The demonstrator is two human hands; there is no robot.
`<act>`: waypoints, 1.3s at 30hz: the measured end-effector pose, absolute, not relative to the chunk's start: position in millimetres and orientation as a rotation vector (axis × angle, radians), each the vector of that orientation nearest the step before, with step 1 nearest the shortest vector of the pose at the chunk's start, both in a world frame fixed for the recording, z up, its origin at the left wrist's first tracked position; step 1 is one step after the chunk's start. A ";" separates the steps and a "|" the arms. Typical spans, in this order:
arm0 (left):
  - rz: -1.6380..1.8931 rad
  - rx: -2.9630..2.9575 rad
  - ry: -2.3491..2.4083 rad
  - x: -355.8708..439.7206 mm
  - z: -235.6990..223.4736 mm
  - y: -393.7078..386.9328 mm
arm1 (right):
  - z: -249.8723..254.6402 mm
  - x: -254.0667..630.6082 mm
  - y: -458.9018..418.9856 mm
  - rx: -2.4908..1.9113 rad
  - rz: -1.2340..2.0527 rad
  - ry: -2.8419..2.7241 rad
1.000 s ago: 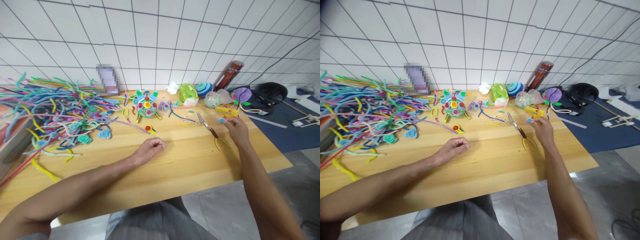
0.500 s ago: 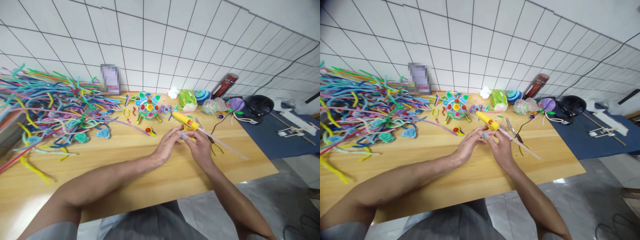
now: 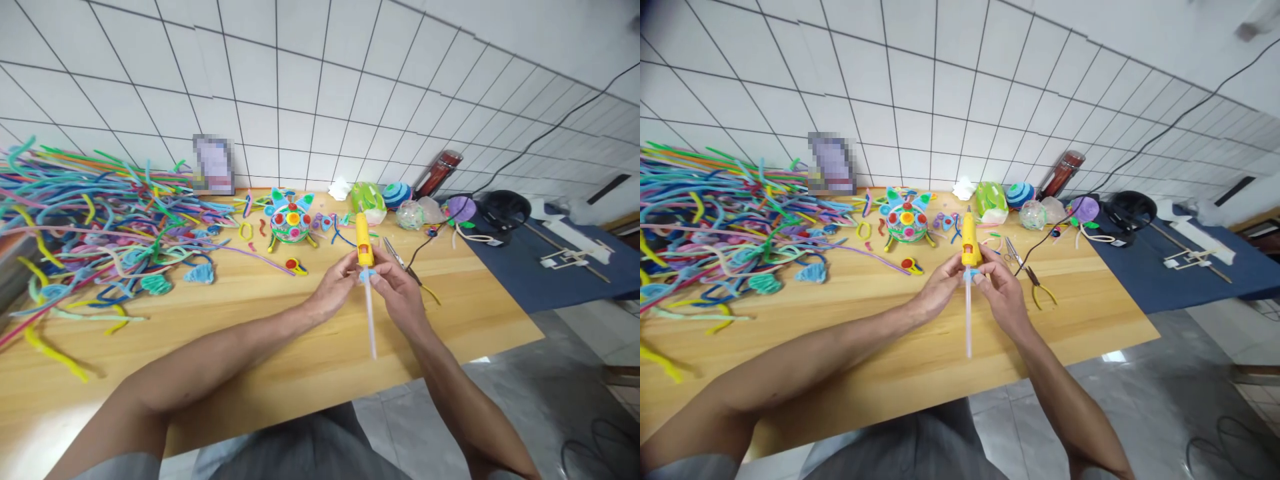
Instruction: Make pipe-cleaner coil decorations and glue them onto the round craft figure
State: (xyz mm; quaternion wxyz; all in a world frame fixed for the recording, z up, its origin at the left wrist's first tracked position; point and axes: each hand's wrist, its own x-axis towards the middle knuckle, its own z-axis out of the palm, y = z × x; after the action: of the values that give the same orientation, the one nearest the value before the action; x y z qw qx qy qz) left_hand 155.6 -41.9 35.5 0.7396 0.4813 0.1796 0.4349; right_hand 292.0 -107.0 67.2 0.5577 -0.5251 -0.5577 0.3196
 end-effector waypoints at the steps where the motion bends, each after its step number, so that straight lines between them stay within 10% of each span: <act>1: 0.963 1.067 0.403 158.1 36.7 -41.0 | 67.4 294.5 -107.5 -1.227 0.775 -1.317; 39: 1.078 0.908 0.443 137.5 60.0 -30.9 | 139.8 312.9 -7.3 -1.098 0.826 -1.174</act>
State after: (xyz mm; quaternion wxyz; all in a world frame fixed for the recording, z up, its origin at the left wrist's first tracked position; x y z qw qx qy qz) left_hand 137.5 -30.9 60.0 0.7394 0.4138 0.2020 0.4912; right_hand 312.9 -7.3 139.8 0.6188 -0.4771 -0.5104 0.3591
